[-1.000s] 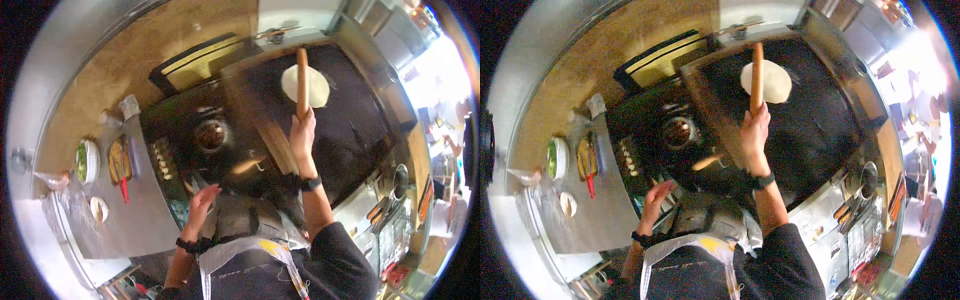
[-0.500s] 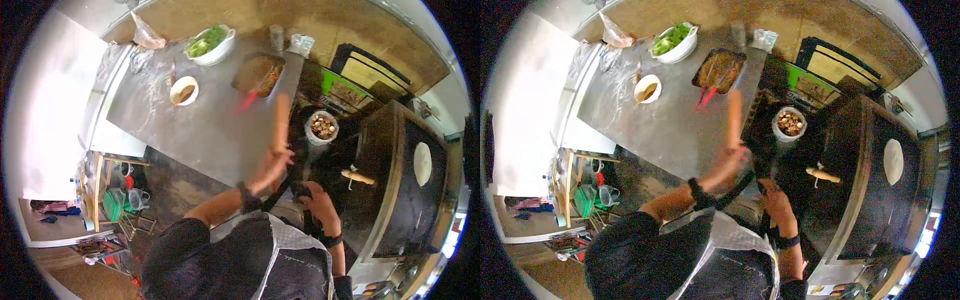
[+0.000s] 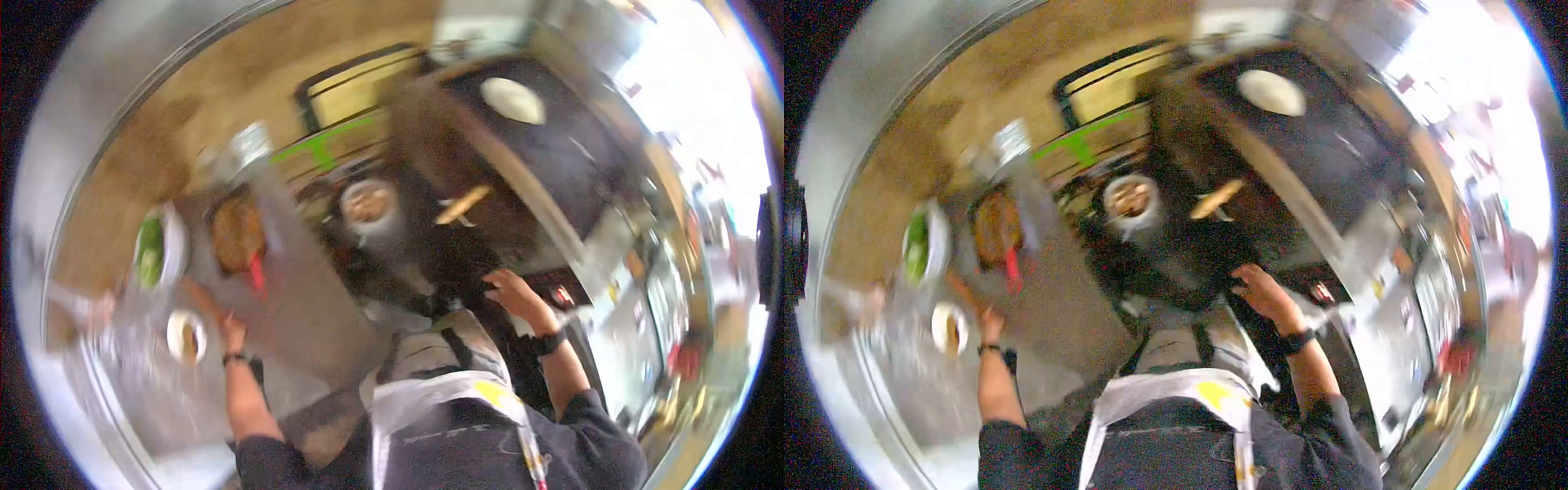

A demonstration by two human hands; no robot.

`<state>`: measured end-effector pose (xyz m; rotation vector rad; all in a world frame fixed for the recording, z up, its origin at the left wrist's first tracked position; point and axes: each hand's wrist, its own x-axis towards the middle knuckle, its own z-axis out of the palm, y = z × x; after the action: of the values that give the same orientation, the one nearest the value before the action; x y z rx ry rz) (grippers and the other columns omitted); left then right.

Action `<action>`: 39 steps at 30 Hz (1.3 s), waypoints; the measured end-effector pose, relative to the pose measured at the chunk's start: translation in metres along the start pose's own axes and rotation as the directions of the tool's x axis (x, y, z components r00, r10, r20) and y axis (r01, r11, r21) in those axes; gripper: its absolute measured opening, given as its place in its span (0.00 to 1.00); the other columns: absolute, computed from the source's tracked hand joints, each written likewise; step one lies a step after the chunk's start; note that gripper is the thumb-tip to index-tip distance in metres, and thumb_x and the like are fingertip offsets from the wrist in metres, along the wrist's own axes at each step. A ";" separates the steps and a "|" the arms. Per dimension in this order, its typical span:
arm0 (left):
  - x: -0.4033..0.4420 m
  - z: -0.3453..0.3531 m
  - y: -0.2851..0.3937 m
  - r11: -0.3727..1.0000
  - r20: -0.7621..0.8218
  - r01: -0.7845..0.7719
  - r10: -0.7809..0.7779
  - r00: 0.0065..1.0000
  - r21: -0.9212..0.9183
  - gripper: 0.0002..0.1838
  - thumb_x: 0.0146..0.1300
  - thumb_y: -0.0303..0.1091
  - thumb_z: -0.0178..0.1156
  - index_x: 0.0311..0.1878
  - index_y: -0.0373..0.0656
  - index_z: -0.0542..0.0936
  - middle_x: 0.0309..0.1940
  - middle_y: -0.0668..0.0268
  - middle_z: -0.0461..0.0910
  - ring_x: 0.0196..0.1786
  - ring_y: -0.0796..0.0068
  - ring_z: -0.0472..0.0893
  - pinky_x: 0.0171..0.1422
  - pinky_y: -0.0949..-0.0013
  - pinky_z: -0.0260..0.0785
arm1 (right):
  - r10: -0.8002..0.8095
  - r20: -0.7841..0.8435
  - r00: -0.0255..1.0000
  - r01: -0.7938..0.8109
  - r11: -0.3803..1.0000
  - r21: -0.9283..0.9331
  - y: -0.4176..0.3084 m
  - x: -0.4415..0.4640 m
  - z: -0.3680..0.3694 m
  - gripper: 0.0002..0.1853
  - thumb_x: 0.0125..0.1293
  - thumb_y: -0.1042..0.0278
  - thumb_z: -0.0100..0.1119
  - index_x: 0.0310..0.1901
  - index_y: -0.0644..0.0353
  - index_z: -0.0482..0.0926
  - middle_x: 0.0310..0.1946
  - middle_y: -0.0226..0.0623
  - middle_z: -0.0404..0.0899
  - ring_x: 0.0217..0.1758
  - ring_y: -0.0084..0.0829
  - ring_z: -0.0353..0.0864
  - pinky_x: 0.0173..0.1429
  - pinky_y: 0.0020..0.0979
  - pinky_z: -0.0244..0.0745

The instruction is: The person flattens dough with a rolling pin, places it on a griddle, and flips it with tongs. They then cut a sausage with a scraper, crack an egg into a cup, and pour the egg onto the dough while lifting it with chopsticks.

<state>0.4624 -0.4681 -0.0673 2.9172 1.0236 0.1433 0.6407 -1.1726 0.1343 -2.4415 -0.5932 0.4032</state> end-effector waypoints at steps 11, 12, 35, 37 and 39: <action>-0.008 -0.147 0.227 0.867 -0.341 -0.253 0.104 0.934 -0.429 0.29 0.53 0.18 0.48 0.62 0.37 0.66 0.63 0.50 0.63 0.66 0.53 0.62 0.69 0.54 0.53 | 0.407 -0.911 0.067 -0.553 0.775 0.306 0.203 -0.072 -0.198 0.18 0.58 0.67 0.54 0.49 0.61 0.65 0.32 0.49 0.78 0.37 0.47 0.78 0.41 0.41 0.72; -0.009 -0.152 0.257 0.778 -0.421 -0.425 0.229 0.878 -0.462 0.28 0.54 0.17 0.46 0.62 0.38 0.66 0.63 0.51 0.64 0.66 0.54 0.63 0.69 0.54 0.54 | 0.400 -0.917 0.008 -0.612 0.727 0.312 0.243 -0.073 -0.214 0.22 0.57 0.65 0.55 0.53 0.57 0.65 0.34 0.50 0.79 0.38 0.50 0.78 0.42 0.43 0.72; -0.114 -0.059 0.492 0.760 0.600 -0.225 0.629 0.494 -0.610 0.22 0.58 0.23 0.54 0.58 0.43 0.73 0.49 0.56 0.78 0.52 0.63 0.77 0.53 0.66 0.69 | 0.605 -0.793 -0.072 -0.124 0.783 0.609 0.345 -0.156 -0.353 0.13 0.68 0.65 0.48 0.34 0.66 0.78 0.23 0.31 0.78 0.25 0.19 0.74 0.30 0.20 0.68; -0.111 -0.072 0.509 0.800 0.658 -0.175 0.578 0.483 -0.574 0.22 0.59 0.23 0.53 0.58 0.43 0.73 0.49 0.56 0.77 0.52 0.63 0.77 0.54 0.66 0.68 | 0.646 -0.750 -0.143 0.007 0.759 0.652 0.350 -0.162 -0.343 0.12 0.67 0.67 0.48 0.36 0.68 0.77 0.25 0.39 0.79 0.24 0.23 0.77 0.28 0.23 0.72; -0.106 -0.074 0.524 0.838 0.712 -0.117 0.520 0.472 -0.533 0.22 0.59 0.23 0.52 0.58 0.43 0.73 0.50 0.55 0.77 0.53 0.63 0.77 0.55 0.65 0.68 | 0.667 -0.728 -0.157 0.066 0.743 0.667 0.353 -0.165 -0.331 0.12 0.67 0.67 0.48 0.37 0.69 0.77 0.25 0.39 0.79 0.24 0.24 0.77 0.28 0.23 0.72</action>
<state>0.6979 -0.9421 0.0382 2.2199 0.1891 -0.8649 0.7478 -1.6671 0.2027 -1.5195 0.8297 -1.0422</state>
